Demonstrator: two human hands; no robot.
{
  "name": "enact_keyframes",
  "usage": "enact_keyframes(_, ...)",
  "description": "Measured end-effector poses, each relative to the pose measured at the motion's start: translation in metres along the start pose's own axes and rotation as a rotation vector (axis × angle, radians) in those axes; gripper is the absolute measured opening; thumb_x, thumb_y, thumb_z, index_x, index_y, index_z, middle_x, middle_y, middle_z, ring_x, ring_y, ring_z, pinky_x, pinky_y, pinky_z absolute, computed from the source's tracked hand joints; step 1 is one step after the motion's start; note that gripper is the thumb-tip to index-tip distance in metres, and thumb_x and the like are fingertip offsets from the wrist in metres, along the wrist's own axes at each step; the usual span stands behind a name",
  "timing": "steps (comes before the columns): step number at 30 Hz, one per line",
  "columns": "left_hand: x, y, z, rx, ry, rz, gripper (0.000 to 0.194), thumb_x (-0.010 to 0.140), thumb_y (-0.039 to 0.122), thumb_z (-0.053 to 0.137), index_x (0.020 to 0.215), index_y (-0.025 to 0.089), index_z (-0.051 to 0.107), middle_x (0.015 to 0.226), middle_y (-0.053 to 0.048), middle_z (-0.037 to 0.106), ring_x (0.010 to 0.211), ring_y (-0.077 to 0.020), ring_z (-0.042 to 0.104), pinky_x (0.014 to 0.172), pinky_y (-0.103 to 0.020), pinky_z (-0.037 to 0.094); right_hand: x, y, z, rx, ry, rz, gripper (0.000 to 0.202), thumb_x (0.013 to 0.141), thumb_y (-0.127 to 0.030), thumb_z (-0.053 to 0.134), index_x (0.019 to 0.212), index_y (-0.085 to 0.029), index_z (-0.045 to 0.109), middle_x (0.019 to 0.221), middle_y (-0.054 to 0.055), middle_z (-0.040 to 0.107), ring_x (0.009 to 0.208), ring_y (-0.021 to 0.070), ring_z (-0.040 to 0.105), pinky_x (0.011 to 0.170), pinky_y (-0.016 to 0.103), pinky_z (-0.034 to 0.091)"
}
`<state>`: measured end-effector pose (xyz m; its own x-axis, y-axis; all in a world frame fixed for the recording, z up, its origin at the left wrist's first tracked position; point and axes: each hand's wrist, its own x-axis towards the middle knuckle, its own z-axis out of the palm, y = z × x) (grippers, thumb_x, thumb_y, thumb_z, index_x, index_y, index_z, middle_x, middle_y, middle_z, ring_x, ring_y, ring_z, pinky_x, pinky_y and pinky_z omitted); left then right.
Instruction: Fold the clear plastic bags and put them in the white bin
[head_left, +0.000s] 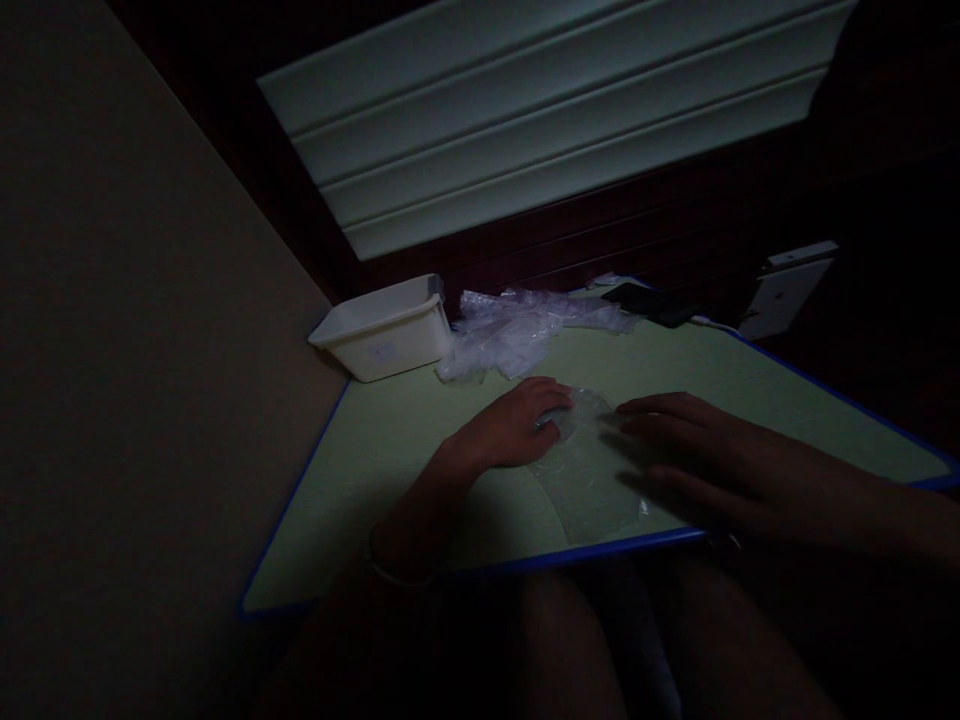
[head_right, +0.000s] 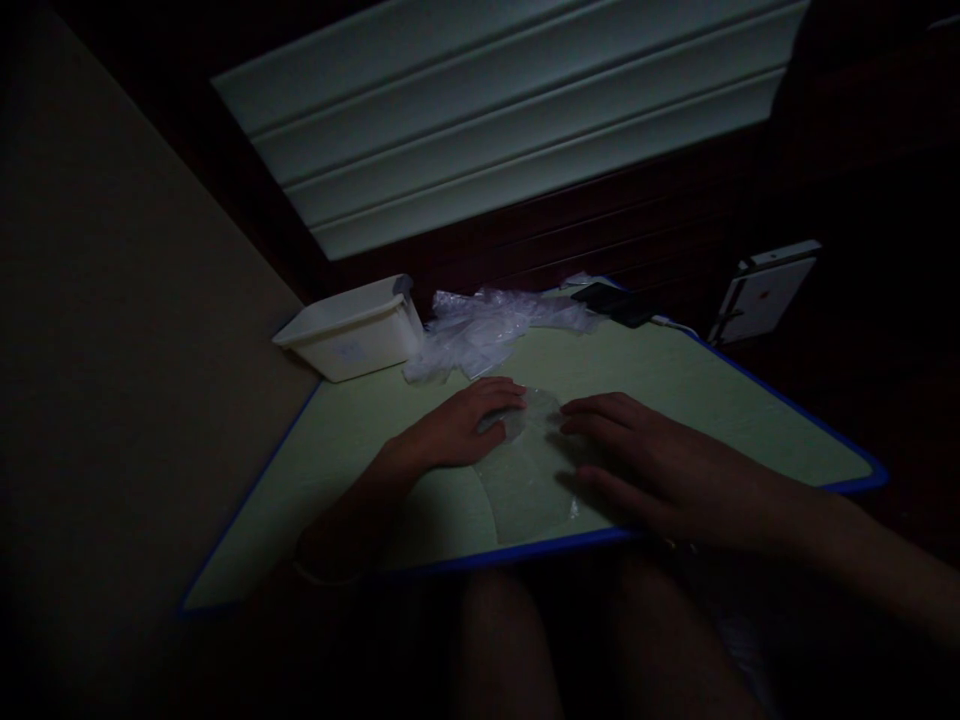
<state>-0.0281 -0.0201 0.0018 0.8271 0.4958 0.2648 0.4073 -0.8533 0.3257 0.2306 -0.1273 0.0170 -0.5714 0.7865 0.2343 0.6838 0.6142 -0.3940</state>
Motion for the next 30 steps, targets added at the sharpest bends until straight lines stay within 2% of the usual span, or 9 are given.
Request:
enact_keyframes(2,0.000,0.000,-0.001,-0.014,-0.002,-0.005,0.038,0.083,0.012,0.051,0.121,0.016,0.058,0.134,-0.010,0.055,0.130,-0.0205,0.045,0.113,-0.042,0.036,0.011,0.011,-0.011,0.007,-0.027,-0.025,0.042,0.093,-0.036,0.048,0.132,-0.023,0.055,0.141,0.011,0.051,0.124,0.0282,0.053,0.101,0.043,0.047)
enact_keyframes(4,-0.001,0.000,-0.003,-0.033,0.010,-0.020,0.040,0.082,0.011,0.051,0.121,0.016,0.057,0.135,-0.010,0.055,0.130,-0.0205,0.045,0.113,-0.042,0.036,0.032,0.025,-0.023,0.028,-0.005,0.018,0.041,0.093,-0.037,0.046,0.130,-0.021,0.056,0.135,0.012,0.057,0.117,0.0275,0.058,0.096,0.043,0.049)
enact_keyframes(7,-0.001,-0.002,-0.006,-0.031,0.093,-0.080,0.041,0.081,0.010,0.052,0.121,0.016,0.057,0.131,-0.010,0.056,0.126,-0.0204,0.048,0.110,-0.041,0.039,0.075,0.050,-0.035,0.117,-0.012,0.049,0.039,0.091,-0.042,0.046,0.113,-0.016,0.064,0.110,0.012,0.069,0.091,0.0242,0.066,0.076,0.036,0.053)
enact_keyframes(10,-0.001,-0.005,-0.006,0.032,0.172,-0.132,0.034,0.084,0.013,0.052,0.117,0.017,0.058,0.119,-0.009,0.060,0.116,-0.0203,0.052,0.105,-0.040,0.043,0.116,0.068,-0.031,0.174,-0.076,-0.011,0.039,0.087,-0.044,0.049,0.099,-0.011,0.067,0.087,0.010,0.070,0.076,0.0218,0.064,0.069,0.034,0.049)
enact_keyframes(13,-0.002,-0.006,-0.005,0.112,0.174,-0.203,0.024,0.087,0.022,0.053,0.109,0.016,0.060,0.107,-0.008,0.061,0.107,-0.0219,0.054,0.098,-0.040,0.046,0.138,0.075,-0.016,0.210,-0.060,-0.061,0.036,0.085,-0.042,0.052,0.093,-0.011,0.067,0.084,0.009,0.069,0.073,0.0195,0.061,0.070,0.032,0.046)
enact_keyframes(16,-0.005,-0.004,-0.005,0.152,0.153,-0.287,0.023,0.088,0.030,0.054,0.107,0.017,0.058,0.100,-0.008,0.060,0.099,-0.0226,0.055,0.091,-0.040,0.048,0.138,0.077,0.001,0.281,-0.032,-0.037,0.033,0.086,-0.039,0.051,0.099,-0.011,0.064,0.086,0.008,0.068,0.073,0.0180,0.061,0.069,0.029,0.045)
enact_keyframes(19,-0.008,-0.002,-0.007,0.144,0.094,-0.318,0.028,0.085,0.031,0.058,0.109,0.017,0.055,0.100,-0.007,0.060,0.098,-0.0230,0.055,0.089,-0.040,0.048,0.130,0.079,0.011,0.351,-0.036,-0.004,0.033,0.086,-0.038,0.050,0.103,-0.012,0.061,0.086,0.007,0.069,0.072,0.0177,0.061,0.066,0.028,0.046)
enact_keyframes(24,-0.011,-0.005,-0.011,0.105,0.055,-0.339,0.030,0.085,0.030,0.058,0.112,0.018,0.055,0.110,-0.009,0.059,0.105,-0.0237,0.054,0.095,-0.041,0.046,0.123,0.077,0.010,0.260,-0.047,-0.049,0.033,0.085,-0.036,0.051,0.106,-0.012,0.061,0.081,0.005,0.067,0.067,0.0160,0.058,0.062,0.027,0.044)
enact_keyframes(30,-0.012,-0.014,-0.011,0.052,0.035,-0.253,0.034,0.088,0.029,0.057,0.120,0.016,0.054,0.120,-0.009,0.058,0.114,-0.0220,0.051,0.102,-0.039,0.042,0.118,0.074,0.006,0.254,-0.098,-0.097,0.035,0.083,-0.031,0.053,0.111,-0.011,0.061,0.074,0.003,0.066,0.061,0.0150,0.056,0.057,0.027,0.041)
